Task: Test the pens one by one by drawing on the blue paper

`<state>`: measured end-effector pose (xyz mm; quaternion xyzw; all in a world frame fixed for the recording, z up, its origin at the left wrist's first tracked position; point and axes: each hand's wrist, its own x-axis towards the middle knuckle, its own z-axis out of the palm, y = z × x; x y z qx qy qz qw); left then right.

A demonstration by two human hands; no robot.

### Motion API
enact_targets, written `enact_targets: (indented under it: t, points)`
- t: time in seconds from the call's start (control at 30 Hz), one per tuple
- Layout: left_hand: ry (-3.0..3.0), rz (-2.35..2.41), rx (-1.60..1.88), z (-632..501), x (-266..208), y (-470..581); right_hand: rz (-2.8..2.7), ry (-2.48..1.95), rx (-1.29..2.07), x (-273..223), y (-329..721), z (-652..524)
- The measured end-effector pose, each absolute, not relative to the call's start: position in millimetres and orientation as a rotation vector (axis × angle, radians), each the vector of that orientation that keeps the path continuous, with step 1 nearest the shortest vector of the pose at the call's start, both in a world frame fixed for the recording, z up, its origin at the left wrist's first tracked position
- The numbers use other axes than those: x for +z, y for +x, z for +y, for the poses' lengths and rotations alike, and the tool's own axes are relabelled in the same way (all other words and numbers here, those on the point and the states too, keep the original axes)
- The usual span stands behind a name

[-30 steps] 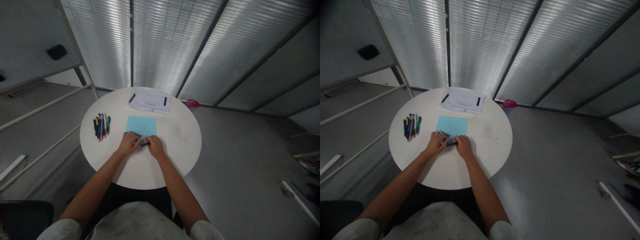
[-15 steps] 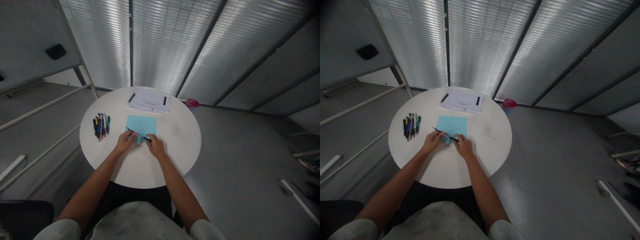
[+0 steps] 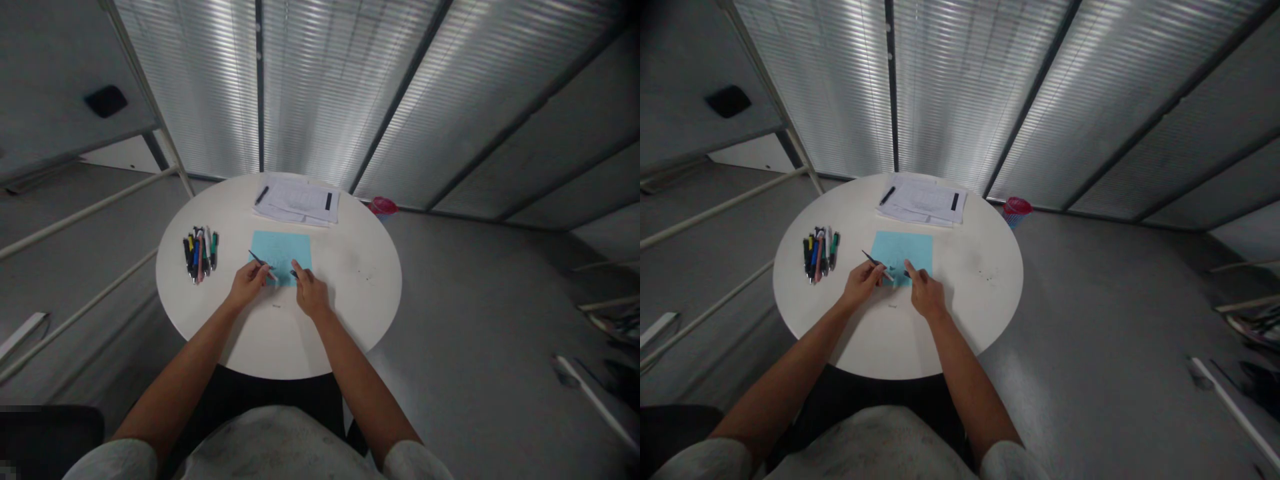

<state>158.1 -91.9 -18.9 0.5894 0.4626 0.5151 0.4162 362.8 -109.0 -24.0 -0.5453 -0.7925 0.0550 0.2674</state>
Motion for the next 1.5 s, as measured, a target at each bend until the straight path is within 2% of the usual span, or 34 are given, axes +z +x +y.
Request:
enact_targets:
  t: [0.63, 0.93, 1.2, 1.5]
  points:
    - [1.444, 1.090, 1.051, -87.7, -18.6, 152.5, -2.280, -1.430, 0.019, -18.0, 359.9, -113.2]
    - [1.288, 1.113, 1.160, -86.1, -17.1, 150.7, -2.435, -1.487, -0.193, -19.1, 358.9, -112.7]
    - [1.245, 1.119, 1.159, -87.7, -14.1, 151.6, -2.353, -1.291, -0.153, -23.5, 355.7, -110.7]
    - [1.288, 1.083, 1.136, -86.6, -14.7, 148.8, -2.261, -1.335, -0.157, -23.0, 356.2, -109.2]
